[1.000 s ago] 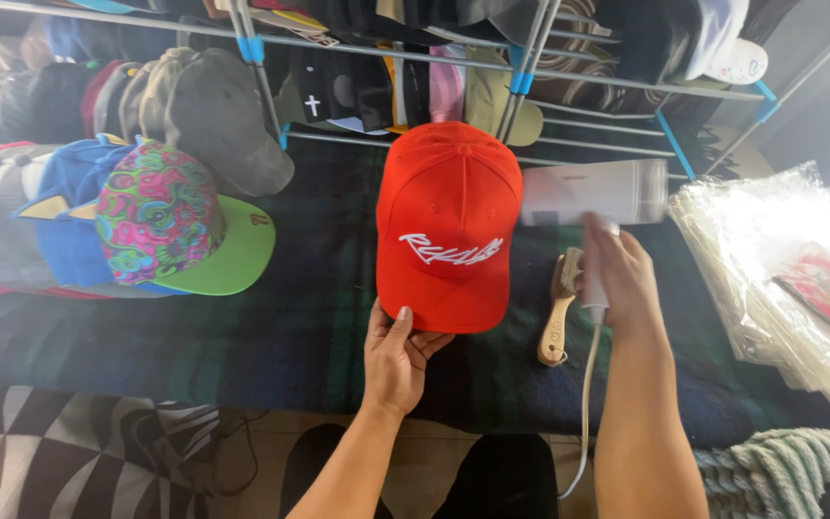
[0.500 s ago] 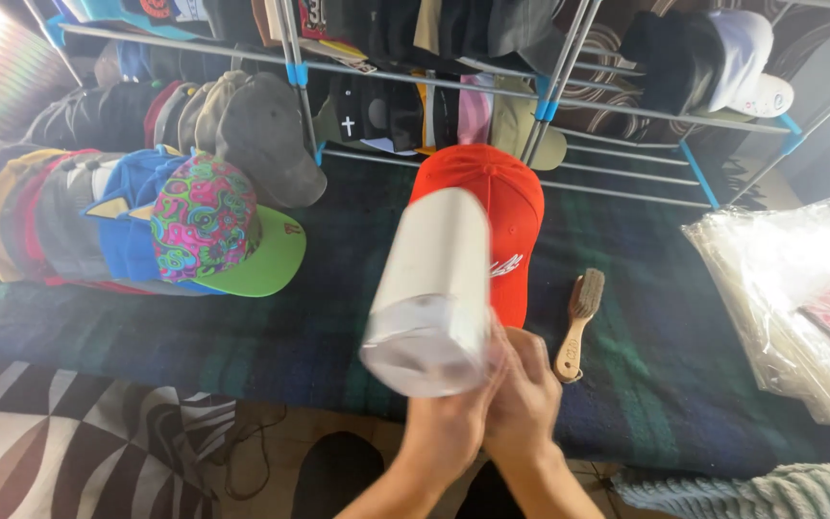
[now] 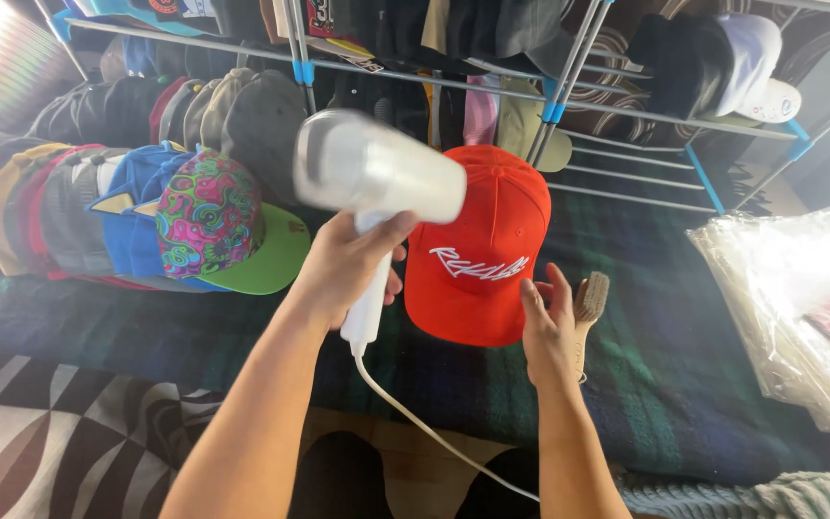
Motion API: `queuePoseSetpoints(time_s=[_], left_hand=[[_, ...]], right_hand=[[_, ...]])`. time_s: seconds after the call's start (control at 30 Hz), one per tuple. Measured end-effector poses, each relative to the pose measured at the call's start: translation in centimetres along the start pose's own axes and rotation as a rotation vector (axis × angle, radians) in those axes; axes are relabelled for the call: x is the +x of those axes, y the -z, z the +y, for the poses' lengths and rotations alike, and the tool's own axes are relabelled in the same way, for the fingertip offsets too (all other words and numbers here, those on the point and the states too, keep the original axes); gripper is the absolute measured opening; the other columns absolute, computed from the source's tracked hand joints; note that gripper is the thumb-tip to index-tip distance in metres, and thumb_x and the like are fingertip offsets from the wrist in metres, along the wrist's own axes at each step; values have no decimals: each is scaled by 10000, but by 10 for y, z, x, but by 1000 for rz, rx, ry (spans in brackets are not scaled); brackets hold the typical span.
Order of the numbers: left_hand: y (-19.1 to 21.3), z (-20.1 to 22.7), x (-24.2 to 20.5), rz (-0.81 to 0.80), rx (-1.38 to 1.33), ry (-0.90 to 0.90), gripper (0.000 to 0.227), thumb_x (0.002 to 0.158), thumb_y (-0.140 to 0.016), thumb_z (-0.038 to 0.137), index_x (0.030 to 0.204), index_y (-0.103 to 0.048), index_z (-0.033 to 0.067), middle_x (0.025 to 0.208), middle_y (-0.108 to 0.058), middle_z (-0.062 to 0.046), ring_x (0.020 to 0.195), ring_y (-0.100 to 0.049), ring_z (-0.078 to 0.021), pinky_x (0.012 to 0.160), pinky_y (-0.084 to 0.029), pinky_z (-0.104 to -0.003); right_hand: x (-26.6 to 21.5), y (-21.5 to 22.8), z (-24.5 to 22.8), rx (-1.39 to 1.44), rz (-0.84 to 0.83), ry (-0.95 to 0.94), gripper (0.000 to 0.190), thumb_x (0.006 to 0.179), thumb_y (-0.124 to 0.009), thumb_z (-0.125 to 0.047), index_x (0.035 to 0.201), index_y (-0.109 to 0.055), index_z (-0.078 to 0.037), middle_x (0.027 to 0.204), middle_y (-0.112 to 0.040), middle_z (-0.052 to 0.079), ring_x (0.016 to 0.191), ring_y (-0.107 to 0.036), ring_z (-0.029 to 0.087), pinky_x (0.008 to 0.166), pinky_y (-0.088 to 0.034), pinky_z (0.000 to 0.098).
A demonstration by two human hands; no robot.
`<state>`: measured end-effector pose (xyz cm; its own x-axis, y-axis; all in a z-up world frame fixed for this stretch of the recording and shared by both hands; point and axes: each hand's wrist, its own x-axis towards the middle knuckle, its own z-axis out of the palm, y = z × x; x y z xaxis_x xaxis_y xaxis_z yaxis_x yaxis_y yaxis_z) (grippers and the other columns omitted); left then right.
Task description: Brushing a red baseball cap with a wooden brush and using a hair dryer to apply heat and air for cleaning or reshaping.
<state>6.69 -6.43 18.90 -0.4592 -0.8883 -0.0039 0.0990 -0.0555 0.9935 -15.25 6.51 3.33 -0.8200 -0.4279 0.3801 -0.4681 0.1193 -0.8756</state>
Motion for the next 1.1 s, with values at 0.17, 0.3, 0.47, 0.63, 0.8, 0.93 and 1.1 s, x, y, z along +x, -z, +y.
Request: queuePoseSetpoints(time_s=[0.17,0.3,0.47,0.63,0.8,0.93,1.1], left_hand=[[-7,30,26,-254,214,-89,576,800,-786,434,1148,-672,-10,711,-673,-124,432,-662,-192,394,-618,-364],[7,21,16,-205,188,-36,537,800,-780,375,1130,-673,-36,707,-644,-134,447,-660,-214,424,-626,-370],[31,-62,21,-10,-73,158,463,782,-847,332,893,-664,-79,589,-608,-182,413,-651,-296,410,-617,-448],[43,-98,15,133,-98,205,461,792,-838,332,835,-617,-71,577,-603,-174,419,-641,-287,410,-604,-444],[47,-82,20,228,-49,182,438,866,-740,290,954,-573,-105,655,-614,-209,447,-644,-307,411,-604,-448],[38,-85,37,157,80,125,496,868,-750,328,1077,-566,-82,755,-634,-199,488,-678,-299,405,-619,-414],[31,-84,48,153,446,66,494,864,-720,366,1115,-556,-26,851,-671,-203,625,-735,-294,506,-649,-405]], right_hand=[[10,-23,22,484,64,-245,531,971,-733,-148,1432,-509,-8,1091,-503,56,979,-567,164,799,-541,298],[6,-33,10,695,12,-456,446,966,-721,-128,1372,-566,-27,1058,-595,152,910,-703,318,699,-628,550],[10,-28,17,778,-43,-496,482,957,-711,-101,1404,-539,-46,1084,-673,231,886,-736,381,683,-623,592],[-13,-12,20,333,41,-46,582,921,-786,-180,1411,-511,-28,1133,-584,194,944,-700,368,755,-624,508],[-51,7,13,-419,-50,617,596,812,-834,-477,1279,-688,-135,1399,-485,143,1344,-473,366,1093,-394,476],[-44,-4,21,-646,-69,844,445,794,-775,-301,1228,-704,-236,1390,-516,75,1384,-426,376,1050,-361,497],[-35,-7,11,-491,-9,1002,325,798,-662,-104,1105,-747,-169,1175,-659,62,1232,-611,327,999,-430,467]])
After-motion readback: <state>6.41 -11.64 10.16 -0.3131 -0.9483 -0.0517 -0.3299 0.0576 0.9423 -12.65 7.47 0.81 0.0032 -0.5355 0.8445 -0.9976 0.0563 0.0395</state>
